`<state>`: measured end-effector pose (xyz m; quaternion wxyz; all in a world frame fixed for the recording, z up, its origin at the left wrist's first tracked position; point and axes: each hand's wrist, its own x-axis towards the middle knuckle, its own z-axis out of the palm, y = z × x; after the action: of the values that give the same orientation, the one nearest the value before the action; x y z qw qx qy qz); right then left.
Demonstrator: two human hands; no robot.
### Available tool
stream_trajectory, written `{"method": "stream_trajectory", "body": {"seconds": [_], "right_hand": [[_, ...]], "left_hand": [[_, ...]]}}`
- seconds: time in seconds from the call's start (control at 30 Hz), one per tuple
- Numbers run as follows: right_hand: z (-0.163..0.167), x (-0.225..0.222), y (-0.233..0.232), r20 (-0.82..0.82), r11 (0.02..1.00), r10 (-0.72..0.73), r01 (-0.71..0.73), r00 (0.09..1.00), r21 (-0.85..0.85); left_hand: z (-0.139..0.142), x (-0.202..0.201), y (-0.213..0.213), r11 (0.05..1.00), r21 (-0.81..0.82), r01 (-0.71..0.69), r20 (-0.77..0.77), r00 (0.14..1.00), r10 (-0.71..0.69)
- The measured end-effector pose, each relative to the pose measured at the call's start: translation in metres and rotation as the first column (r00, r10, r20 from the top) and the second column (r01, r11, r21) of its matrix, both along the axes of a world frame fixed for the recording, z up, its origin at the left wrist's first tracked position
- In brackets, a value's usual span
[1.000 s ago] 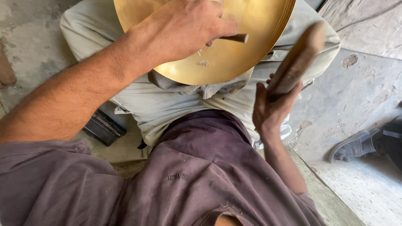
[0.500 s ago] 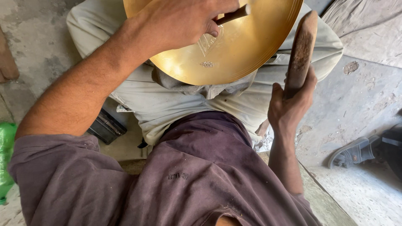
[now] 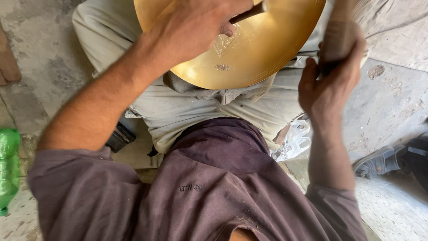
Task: The person sits cross-legged on the floor with a round brass disc on their lap and decorates its surface, holding a small punch against the metal and striking it with a wooden mallet to emboss a pattern, repositioning the punch repeatedly across the design.
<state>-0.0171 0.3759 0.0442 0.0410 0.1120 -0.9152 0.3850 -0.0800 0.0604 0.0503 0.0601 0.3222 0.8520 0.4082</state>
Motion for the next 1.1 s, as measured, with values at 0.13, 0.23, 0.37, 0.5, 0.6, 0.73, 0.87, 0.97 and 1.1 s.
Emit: {"method": "stream_trajectory", "body": {"seconds": [0.13,0.23,0.37,0.5,0.6,0.73,0.87,0.97,1.1], "right_hand": [[0.035,-0.038,0.007,-0.227,0.858,0.249,-0.106,0.941,0.502],[0.060,-0.053,0.005,-0.187,0.851,0.352,-0.231,0.917,0.471],[0.077,-0.067,-0.005,-0.161,0.618,0.460,-0.185,0.873,0.764],[0.087,-0.071,-0.014,-0.036,0.620,0.484,-0.314,0.874,0.719],[0.098,-0.074,-0.016,-0.002,0.621,0.522,-0.379,0.853,0.686],[0.104,-0.078,-0.023,-0.029,0.600,0.565,-0.387,0.825,0.700],[0.104,-0.084,-0.031,-0.040,0.624,0.557,-0.387,0.830,0.679],[0.106,-0.085,-0.034,-0.046,0.620,0.562,-0.384,0.826,0.684],[0.108,-0.084,-0.036,-0.072,0.563,0.587,-0.342,0.807,0.753]], "left_hand": [[-0.004,0.017,0.001,0.966,0.101,-0.236,-0.099,0.964,0.246],[-0.011,0.031,-0.001,0.923,0.119,-0.366,0.005,0.930,0.368],[-0.021,0.046,0.008,0.836,0.170,-0.522,0.017,0.850,0.527],[-0.023,0.058,0.017,0.747,0.169,-0.643,0.043,0.762,0.646],[-0.020,0.063,0.021,0.704,0.187,-0.685,0.100,0.727,0.680],[-0.022,0.056,0.016,0.724,0.237,-0.648,0.105,0.758,0.644],[-0.023,0.052,0.015,0.710,0.243,-0.661,0.141,0.748,0.648],[-0.022,0.055,0.018,0.705,0.233,-0.670,0.112,0.739,0.665],[-0.021,0.055,0.020,0.705,0.224,-0.672,0.108,0.737,0.668]]}}
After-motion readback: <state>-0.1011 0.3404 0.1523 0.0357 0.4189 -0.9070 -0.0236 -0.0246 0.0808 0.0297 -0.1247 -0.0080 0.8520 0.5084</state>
